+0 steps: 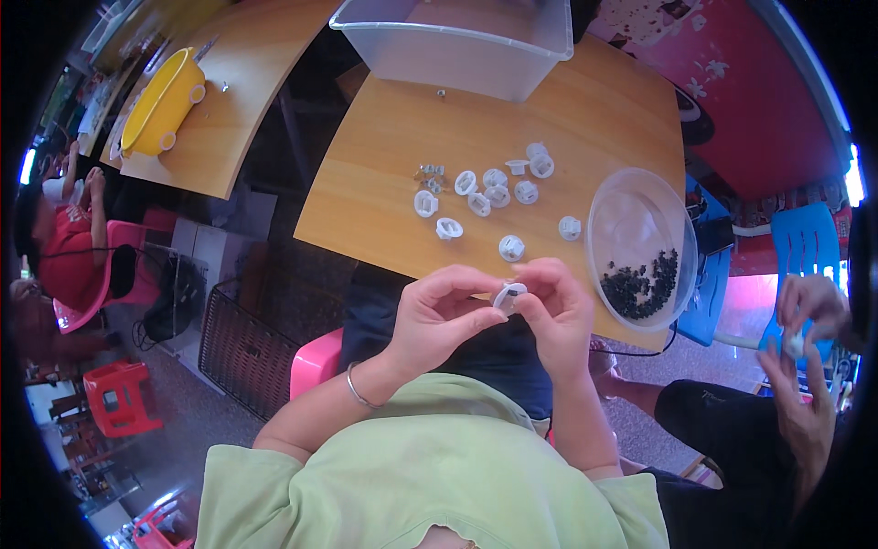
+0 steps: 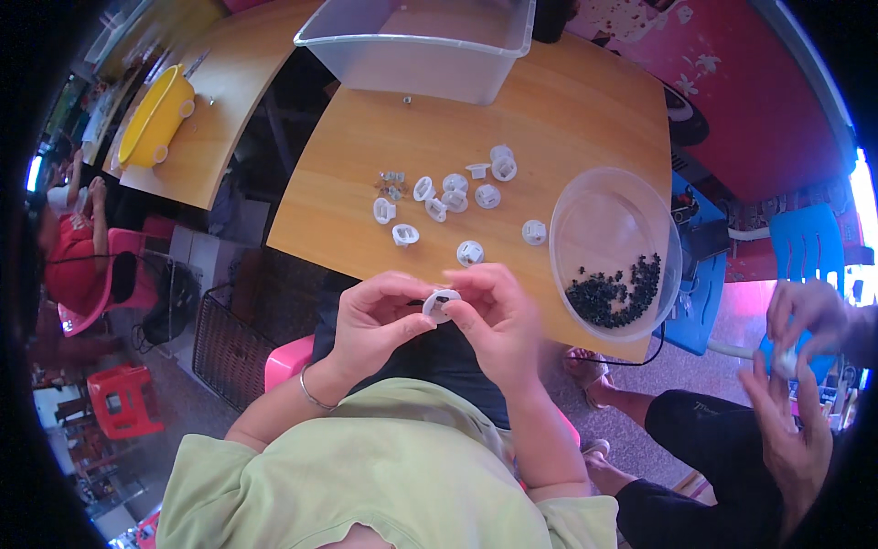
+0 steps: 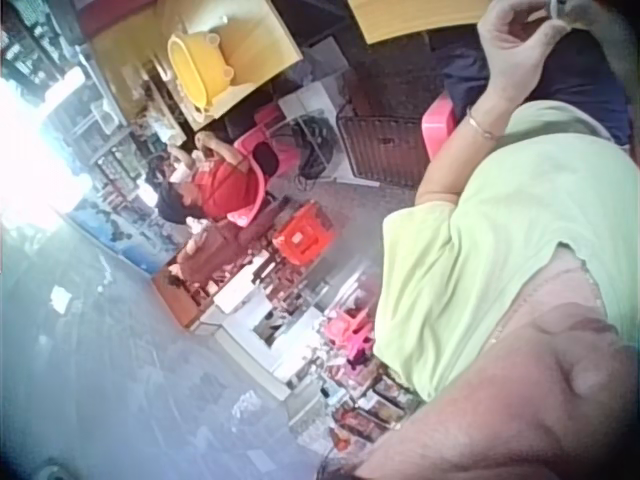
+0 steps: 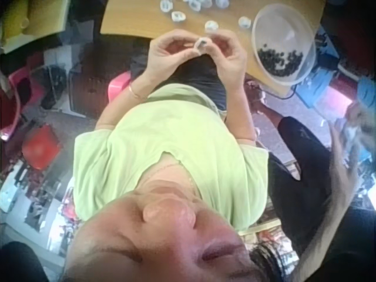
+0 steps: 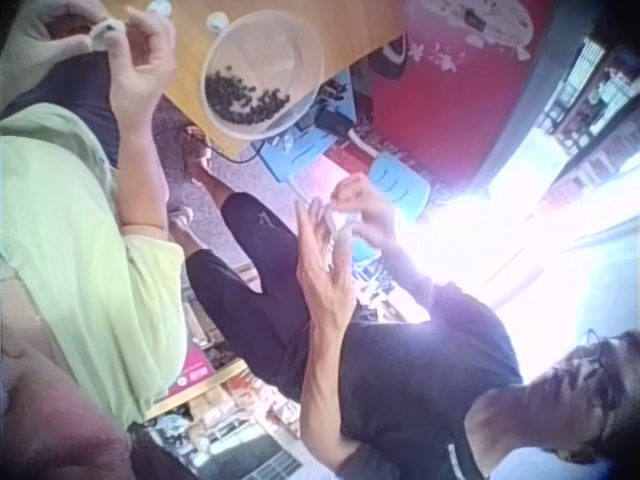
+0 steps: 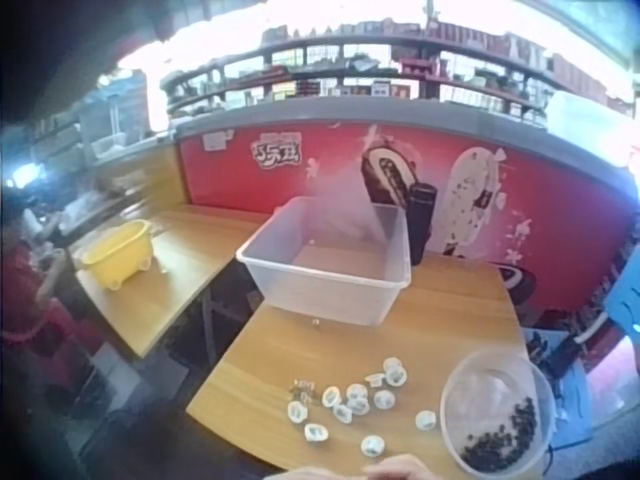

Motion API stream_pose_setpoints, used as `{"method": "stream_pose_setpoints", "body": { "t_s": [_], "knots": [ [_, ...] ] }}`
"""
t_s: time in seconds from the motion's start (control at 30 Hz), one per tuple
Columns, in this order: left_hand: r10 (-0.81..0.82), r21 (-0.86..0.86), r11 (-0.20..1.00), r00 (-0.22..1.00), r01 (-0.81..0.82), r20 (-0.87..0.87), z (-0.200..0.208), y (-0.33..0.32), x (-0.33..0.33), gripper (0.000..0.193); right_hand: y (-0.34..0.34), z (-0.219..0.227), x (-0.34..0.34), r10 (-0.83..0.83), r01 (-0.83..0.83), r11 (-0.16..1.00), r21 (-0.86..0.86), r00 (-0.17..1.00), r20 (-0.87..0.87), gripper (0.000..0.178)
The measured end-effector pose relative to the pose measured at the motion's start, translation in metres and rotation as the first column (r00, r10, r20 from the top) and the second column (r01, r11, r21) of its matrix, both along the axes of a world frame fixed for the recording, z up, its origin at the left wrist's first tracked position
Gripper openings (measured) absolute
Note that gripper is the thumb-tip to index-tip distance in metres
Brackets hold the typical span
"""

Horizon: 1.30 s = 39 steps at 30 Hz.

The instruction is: Assembling small metal terminals into plastic housings at a workshop table.

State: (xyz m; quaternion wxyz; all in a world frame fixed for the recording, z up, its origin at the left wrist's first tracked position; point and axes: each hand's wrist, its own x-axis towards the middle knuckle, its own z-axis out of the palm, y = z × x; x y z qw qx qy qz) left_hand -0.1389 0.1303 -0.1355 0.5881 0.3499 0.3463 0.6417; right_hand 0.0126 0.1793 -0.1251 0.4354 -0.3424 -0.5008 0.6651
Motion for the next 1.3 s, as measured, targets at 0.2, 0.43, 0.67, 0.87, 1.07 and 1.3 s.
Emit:
{"method": "stream_pose_setpoints", "body": {
  "t_s": [0.2, 0.43, 0.67, 0.87, 1.07, 1.3],
  "knots": [
    [0.095, 0.214, 0.975, 0.985, -0.062, -0.145, -0.005, 0.001, 0.003, 0.023, -0.004, -0.008, 0.001, 0.000, 0.007, 0.986, 0.164, 0.999, -0.045, 0.019],
    [0.191, 0.382, 0.924, 0.890, -0.020, -0.414, -0.004, 0.003, -0.005, 0.024, -0.002, 0.002, 0.004, 0.092, -0.089, 0.995, 0.037, 0.991, -0.095, 0.017],
    [0.236, 0.428, 0.903, 0.864, -0.027, -0.444, -0.004, 0.004, -0.007, 0.022, -0.002, 0.000, 0.005, 0.102, -0.098, 0.982, 0.163, 0.995, -0.014, 0.018],
    [0.357, 0.544, 0.838, 0.804, -0.050, -0.476, 0.001, 0.004, -0.009, 0.017, -0.003, 0.002, -0.002, 0.081, -0.067, 0.939, 0.337, 0.996, -0.027, 0.023],
    [0.383, 0.547, 0.833, 0.796, -0.079, -0.469, 0.002, -0.002, -0.008, 0.013, -0.006, -0.006, -0.003, -0.058, 0.034, 0.834, 0.551, 0.998, 0.026, 0.025],
    [0.445, 0.597, 0.801, 0.713, -0.046, -0.543, 0.006, -0.003, -0.010, 0.013, -0.011, 0.000, -0.007, -0.198, 0.089, 0.767, 0.636, 0.975, 0.102, 0.025]
  ]
}}
